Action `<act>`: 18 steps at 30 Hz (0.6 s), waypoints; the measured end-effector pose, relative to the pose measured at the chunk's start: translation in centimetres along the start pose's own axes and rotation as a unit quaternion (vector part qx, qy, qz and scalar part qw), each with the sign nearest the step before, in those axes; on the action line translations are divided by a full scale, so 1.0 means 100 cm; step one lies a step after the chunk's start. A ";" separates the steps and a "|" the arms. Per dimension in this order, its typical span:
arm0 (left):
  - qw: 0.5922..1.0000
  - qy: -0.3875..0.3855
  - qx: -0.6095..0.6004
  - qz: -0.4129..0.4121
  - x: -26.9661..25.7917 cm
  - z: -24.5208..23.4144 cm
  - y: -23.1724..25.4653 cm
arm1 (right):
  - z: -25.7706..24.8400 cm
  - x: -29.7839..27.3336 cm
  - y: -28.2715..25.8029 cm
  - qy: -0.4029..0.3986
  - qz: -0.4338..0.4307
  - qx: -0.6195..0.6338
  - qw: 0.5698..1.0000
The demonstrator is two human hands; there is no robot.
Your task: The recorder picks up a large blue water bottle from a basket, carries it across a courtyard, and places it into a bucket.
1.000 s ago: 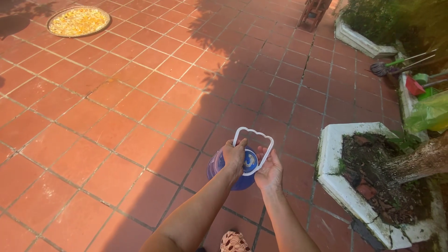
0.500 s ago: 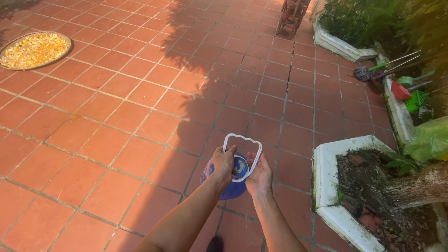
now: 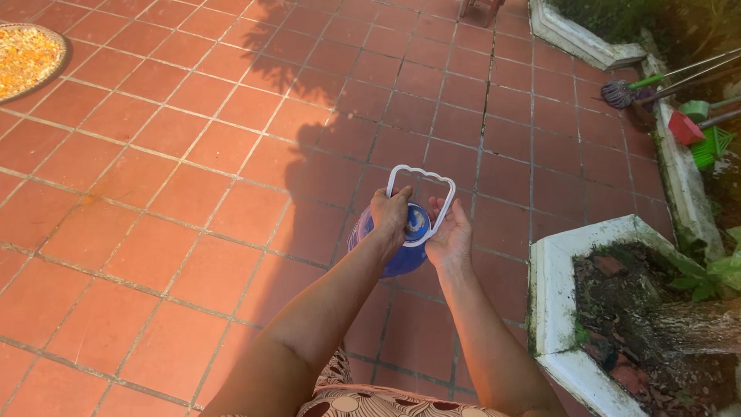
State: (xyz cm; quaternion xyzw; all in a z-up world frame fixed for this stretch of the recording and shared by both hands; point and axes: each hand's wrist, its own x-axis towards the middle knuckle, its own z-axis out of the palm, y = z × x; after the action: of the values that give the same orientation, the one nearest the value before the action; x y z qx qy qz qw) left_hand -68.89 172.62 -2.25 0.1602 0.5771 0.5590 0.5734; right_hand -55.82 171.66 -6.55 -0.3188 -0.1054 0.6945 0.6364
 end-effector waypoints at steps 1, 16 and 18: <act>1.000 -0.010 -0.008 -0.003 0.019 0.004 0.008 | 0.012 0.016 0.000 0.014 -0.002 -0.005 1.000; 0.999 0.014 0.047 0.001 0.254 0.066 0.133 | 0.134 0.246 0.018 0.059 -0.025 -0.007 0.998; 0.999 0.018 0.049 -0.005 0.288 0.078 0.145 | 0.145 0.281 0.017 0.056 -0.024 0.007 0.998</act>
State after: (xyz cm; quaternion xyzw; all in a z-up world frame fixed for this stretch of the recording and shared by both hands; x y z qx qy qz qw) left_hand -77.35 204.74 -1.95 0.1754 0.6147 0.5299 0.5573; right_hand -65.14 201.90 -4.95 -0.3500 -0.0728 0.6610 0.6597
